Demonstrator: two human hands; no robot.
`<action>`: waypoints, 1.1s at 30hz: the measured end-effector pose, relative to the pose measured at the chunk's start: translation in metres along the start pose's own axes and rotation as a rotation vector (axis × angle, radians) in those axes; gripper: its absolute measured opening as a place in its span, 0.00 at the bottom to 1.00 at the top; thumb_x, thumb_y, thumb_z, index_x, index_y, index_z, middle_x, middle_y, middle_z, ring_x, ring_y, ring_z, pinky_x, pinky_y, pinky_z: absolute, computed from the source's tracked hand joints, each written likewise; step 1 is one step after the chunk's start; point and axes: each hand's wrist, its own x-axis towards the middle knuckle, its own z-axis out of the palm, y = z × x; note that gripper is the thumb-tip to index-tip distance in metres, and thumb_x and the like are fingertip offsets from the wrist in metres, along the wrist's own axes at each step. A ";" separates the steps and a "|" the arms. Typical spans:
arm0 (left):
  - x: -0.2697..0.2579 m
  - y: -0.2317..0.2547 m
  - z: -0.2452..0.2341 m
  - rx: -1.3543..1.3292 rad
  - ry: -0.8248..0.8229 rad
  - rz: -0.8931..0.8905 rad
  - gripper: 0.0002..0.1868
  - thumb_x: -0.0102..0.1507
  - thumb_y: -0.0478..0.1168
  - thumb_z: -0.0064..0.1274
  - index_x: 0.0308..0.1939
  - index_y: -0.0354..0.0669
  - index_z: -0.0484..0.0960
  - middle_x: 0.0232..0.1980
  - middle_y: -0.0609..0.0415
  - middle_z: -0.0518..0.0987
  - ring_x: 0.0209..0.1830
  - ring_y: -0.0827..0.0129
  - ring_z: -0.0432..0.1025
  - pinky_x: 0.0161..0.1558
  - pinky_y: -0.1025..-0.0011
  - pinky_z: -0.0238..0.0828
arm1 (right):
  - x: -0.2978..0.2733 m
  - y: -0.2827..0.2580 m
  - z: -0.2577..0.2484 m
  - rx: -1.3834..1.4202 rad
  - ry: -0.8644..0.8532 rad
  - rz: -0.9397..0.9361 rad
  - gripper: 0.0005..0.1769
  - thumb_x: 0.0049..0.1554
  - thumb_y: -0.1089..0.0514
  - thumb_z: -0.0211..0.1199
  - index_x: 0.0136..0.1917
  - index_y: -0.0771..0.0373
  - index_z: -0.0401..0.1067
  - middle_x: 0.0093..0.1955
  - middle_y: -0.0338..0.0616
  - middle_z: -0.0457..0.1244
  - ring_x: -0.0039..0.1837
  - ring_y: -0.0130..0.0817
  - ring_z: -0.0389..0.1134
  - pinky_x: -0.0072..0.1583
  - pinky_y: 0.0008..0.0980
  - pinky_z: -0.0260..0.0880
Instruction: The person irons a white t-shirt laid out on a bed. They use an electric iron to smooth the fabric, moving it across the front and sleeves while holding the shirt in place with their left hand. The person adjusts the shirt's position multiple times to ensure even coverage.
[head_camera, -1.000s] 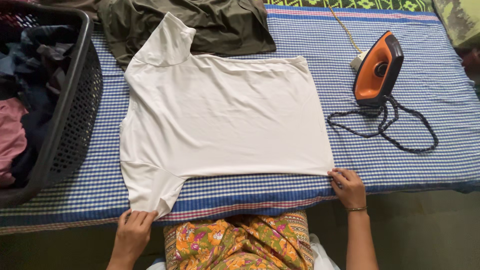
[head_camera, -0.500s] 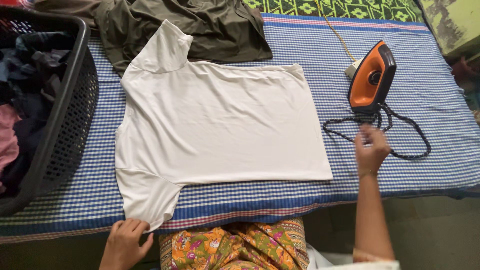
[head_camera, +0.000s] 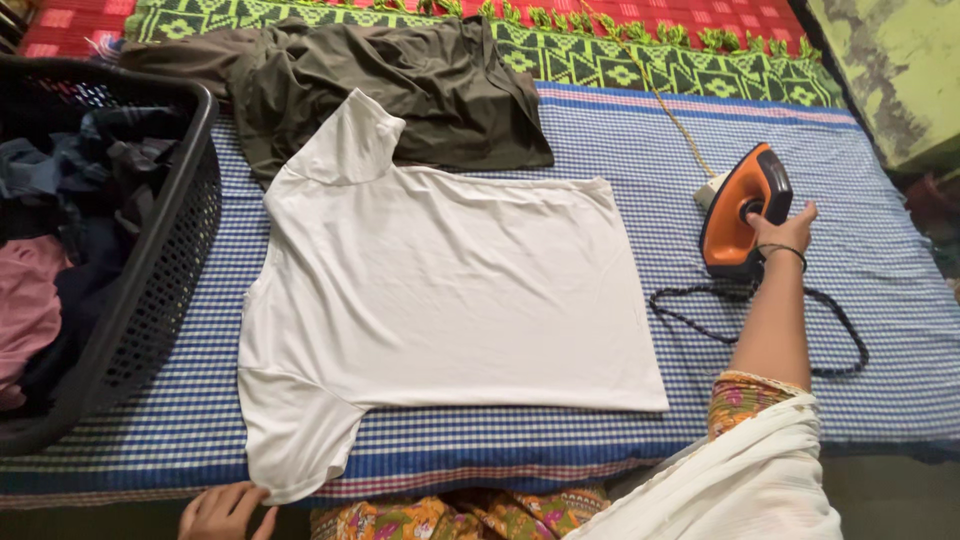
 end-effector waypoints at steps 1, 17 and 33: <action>-0.001 -0.004 0.002 0.012 -0.015 -0.014 0.21 0.44 0.54 0.70 0.40 0.58 0.87 0.43 0.65 0.83 0.48 0.74 0.77 0.62 0.62 0.72 | 0.002 -0.001 0.002 -0.042 0.031 -0.057 0.55 0.45 0.49 0.85 0.73 0.72 0.55 0.61 0.68 0.63 0.63 0.62 0.66 0.64 0.49 0.65; 0.034 0.045 -0.062 0.127 -0.176 -0.067 0.20 0.55 0.54 0.60 0.51 0.63 0.84 0.52 0.67 0.80 0.60 0.76 0.72 0.73 0.59 0.60 | -0.034 0.000 0.000 0.039 0.123 -0.286 0.24 0.50 0.65 0.76 0.59 0.71 0.75 0.52 0.57 0.69 0.54 0.52 0.71 0.58 0.46 0.70; 0.115 0.113 -0.103 0.027 -0.030 -0.012 0.29 0.56 0.54 0.61 0.60 0.52 0.79 0.66 0.54 0.73 0.69 0.59 0.65 0.73 0.46 0.55 | -0.279 -0.167 -0.040 0.401 -0.799 -0.599 0.27 0.53 0.67 0.65 0.66 0.66 0.69 0.56 0.52 0.68 0.57 0.43 0.70 0.61 0.36 0.68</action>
